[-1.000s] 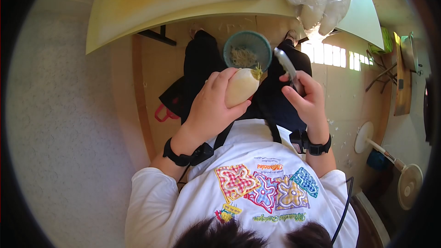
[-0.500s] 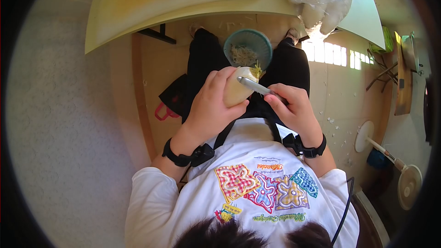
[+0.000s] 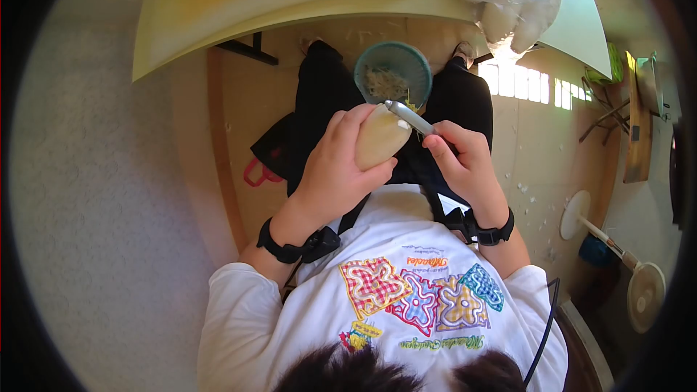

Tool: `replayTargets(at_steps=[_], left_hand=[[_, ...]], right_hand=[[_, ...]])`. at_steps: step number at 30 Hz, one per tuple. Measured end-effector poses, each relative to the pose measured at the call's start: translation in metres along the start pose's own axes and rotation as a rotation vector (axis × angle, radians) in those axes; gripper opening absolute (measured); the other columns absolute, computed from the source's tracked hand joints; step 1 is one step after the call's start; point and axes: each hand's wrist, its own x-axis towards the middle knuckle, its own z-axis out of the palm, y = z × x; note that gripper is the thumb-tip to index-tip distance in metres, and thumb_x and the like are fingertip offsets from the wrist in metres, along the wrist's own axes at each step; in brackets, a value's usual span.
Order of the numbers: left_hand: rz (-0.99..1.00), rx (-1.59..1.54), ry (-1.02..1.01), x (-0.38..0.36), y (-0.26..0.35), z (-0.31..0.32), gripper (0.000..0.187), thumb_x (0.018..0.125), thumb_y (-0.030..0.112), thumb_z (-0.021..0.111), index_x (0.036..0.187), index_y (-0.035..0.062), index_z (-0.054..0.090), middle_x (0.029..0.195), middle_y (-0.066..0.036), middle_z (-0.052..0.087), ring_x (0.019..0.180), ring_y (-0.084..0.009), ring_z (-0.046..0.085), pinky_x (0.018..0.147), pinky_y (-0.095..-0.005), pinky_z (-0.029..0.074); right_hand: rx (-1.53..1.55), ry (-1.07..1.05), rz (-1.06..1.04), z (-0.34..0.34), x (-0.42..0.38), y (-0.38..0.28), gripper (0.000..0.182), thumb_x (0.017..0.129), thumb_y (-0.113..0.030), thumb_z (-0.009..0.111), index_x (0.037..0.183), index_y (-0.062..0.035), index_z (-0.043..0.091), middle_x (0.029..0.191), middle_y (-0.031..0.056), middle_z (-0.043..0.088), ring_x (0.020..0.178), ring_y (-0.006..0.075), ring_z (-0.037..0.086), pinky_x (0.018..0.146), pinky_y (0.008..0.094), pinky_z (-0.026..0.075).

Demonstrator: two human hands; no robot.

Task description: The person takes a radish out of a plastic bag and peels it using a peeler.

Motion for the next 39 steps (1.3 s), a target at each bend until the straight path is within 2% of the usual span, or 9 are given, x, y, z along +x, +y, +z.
replayTargets(at_steps=[5, 8, 9, 12, 17, 23, 26, 29, 39], left_hand=[[0.008, 0.021, 0.011, -0.002, 0.001, 0.002, 0.069, 0.074, 0.011, 0.078, 0.133, 0.0042, 0.044, 0.119, -0.015, 0.054, 0.108, -0.0282, 0.057, 0.093, -0.0374, 0.046], [0.04, 0.029, 0.014, -0.005, 0.0, 0.001, 0.068, 0.074, 0.011, 0.079, 0.133, 0.0045, 0.045, 0.118, -0.015, 0.054, 0.107, -0.0277, 0.057, 0.093, -0.0371, 0.047], [0.036, 0.034, 0.021, -0.004, 0.0, 0.0, 0.068, 0.074, 0.011, 0.079, 0.133, 0.0045, 0.045, 0.118, -0.015, 0.054, 0.107, -0.0277, 0.057, 0.093, -0.0371, 0.047], [0.001, 0.02, 0.006, -0.005, 0.0, 0.0, 0.069, 0.074, 0.012, 0.079, 0.133, 0.0051, 0.045, 0.117, -0.015, 0.055, 0.106, -0.0281, 0.058, 0.092, -0.0368, 0.047], [0.005, 0.078, 0.01, -0.001, 0.005, 0.004, 0.07, 0.073, 0.01, 0.08, 0.133, 0.0071, 0.045, 0.117, -0.014, 0.055, 0.105, -0.0297, 0.059, 0.09, -0.0375, 0.049], [0.059, 0.205, 0.035, -0.001, 0.0, 0.007, 0.065, 0.073, 0.012, 0.078, 0.131, 0.0087, 0.048, 0.114, -0.013, 0.056, 0.101, -0.0324, 0.06, 0.086, -0.0392, 0.05], [0.09, 0.329, 0.056, -0.002, -0.001, 0.008, 0.064, 0.073, 0.016, 0.076, 0.13, 0.0084, 0.048, 0.108, -0.013, 0.054, 0.098, -0.035, 0.058, 0.08, -0.0427, 0.051], [0.087, 0.381, 0.08, -0.003, -0.002, 0.011, 0.065, 0.072, 0.016, 0.076, 0.13, 0.0086, 0.048, 0.107, -0.013, 0.053, 0.099, -0.0349, 0.058, 0.079, -0.0428, 0.052], [0.101, 0.401, 0.131, -0.005, -0.003, 0.011, 0.064, 0.072, 0.016, 0.076, 0.13, 0.0094, 0.049, 0.108, -0.013, 0.053, 0.099, -0.0349, 0.058, 0.078, -0.0425, 0.052]], right_hand=[[0.067, 0.062, 0.059, 0.002, -0.005, 0.005, 0.021, 0.097, -0.019, 0.063, 0.087, -0.0011, 0.067, 0.059, 0.0007, 0.05, 0.055, 0.007, 0.042, 0.051, 0.0252, 0.035], [0.29, 0.224, 0.246, -0.013, -0.003, 0.03, 0.031, 0.103, -0.026, 0.055, 0.083, -0.0028, 0.064, 0.057, -0.0069, 0.043, 0.052, 0.0007, 0.037, 0.046, 0.0208, 0.026], [0.376, 0.239, 0.217, -0.018, -0.004, 0.031, 0.032, 0.103, -0.027, 0.054, 0.083, -0.0034, 0.062, 0.056, -0.0082, 0.039, 0.05, -0.0005, 0.033, 0.045, 0.0203, 0.023], [0.321, 0.203, 0.174, -0.025, -0.012, 0.024, 0.03, 0.103, -0.025, 0.055, 0.084, -0.0028, 0.063, 0.056, -0.0072, 0.042, 0.051, 0.0001, 0.035, 0.046, 0.0207, 0.025], [0.1, 0.0, 0.075, -0.02, -0.012, 0.0, 0.02, 0.096, -0.017, 0.063, 0.089, 0.0007, 0.066, 0.055, -0.0005, 0.045, 0.053, 0.0061, 0.041, 0.049, 0.0252, 0.034], [-0.02, -0.075, 0.04, -0.014, -0.008, -0.012, 0.019, 0.093, -0.018, 0.068, 0.09, 0.0008, 0.067, 0.055, 0.0044, 0.045, 0.051, 0.011, 0.04, 0.049, 0.0283, 0.035], [-0.086, -0.1, 0.052, -0.013, -0.007, -0.017, 0.02, 0.092, -0.02, 0.069, 0.089, 0.0003, 0.067, 0.055, 0.0073, 0.046, 0.049, 0.0152, 0.042, 0.048, 0.0299, 0.035], [-0.17, -0.089, 0.067, -0.01, -0.006, -0.016, 0.022, 0.091, -0.022, 0.07, 0.089, -0.0004, 0.068, 0.056, 0.0098, 0.046, 0.048, 0.0198, 0.043, 0.048, 0.0314, 0.036], [-0.175, -0.042, 0.014, -0.003, -0.006, -0.013, 0.023, 0.091, -0.023, 0.07, 0.089, -0.0006, 0.067, 0.057, 0.0113, 0.048, 0.048, 0.0225, 0.044, 0.048, 0.0321, 0.037]])
